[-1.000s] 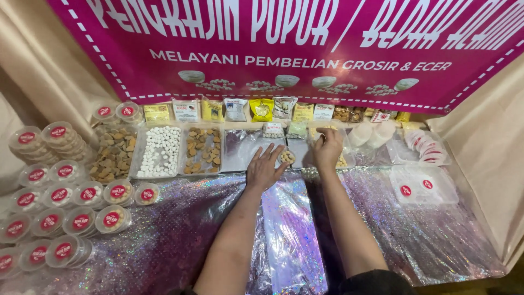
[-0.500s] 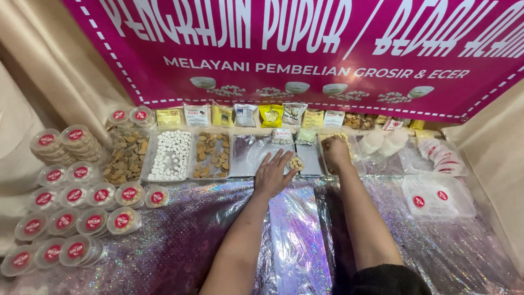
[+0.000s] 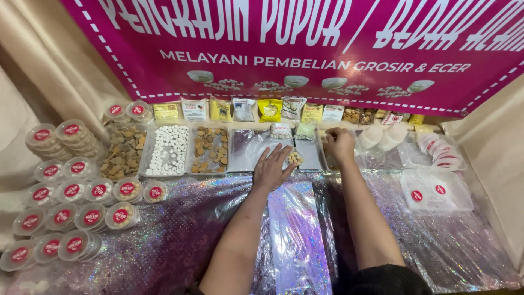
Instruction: The person scoops small, round, light-colored snacks from a tray into small plastic containers. They then place lids on the containers and stack them on the table.
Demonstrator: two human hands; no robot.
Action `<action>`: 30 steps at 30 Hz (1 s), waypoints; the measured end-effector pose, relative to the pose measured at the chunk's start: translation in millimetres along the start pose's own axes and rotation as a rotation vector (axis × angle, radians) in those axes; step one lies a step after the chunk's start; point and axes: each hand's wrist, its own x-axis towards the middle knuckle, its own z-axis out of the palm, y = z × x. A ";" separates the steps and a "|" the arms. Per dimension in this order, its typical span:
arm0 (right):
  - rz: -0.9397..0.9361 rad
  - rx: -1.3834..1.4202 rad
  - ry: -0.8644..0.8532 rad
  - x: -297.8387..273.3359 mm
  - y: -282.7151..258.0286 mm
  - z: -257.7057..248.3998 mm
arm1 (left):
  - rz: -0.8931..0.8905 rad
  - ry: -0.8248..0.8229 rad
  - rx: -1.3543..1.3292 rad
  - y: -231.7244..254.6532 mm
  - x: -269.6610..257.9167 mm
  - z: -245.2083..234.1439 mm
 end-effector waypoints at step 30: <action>-0.186 -0.087 -0.098 -80.8 -67.4 31.9 | 0.016 0.031 0.027 5.3 -1.7 -3.4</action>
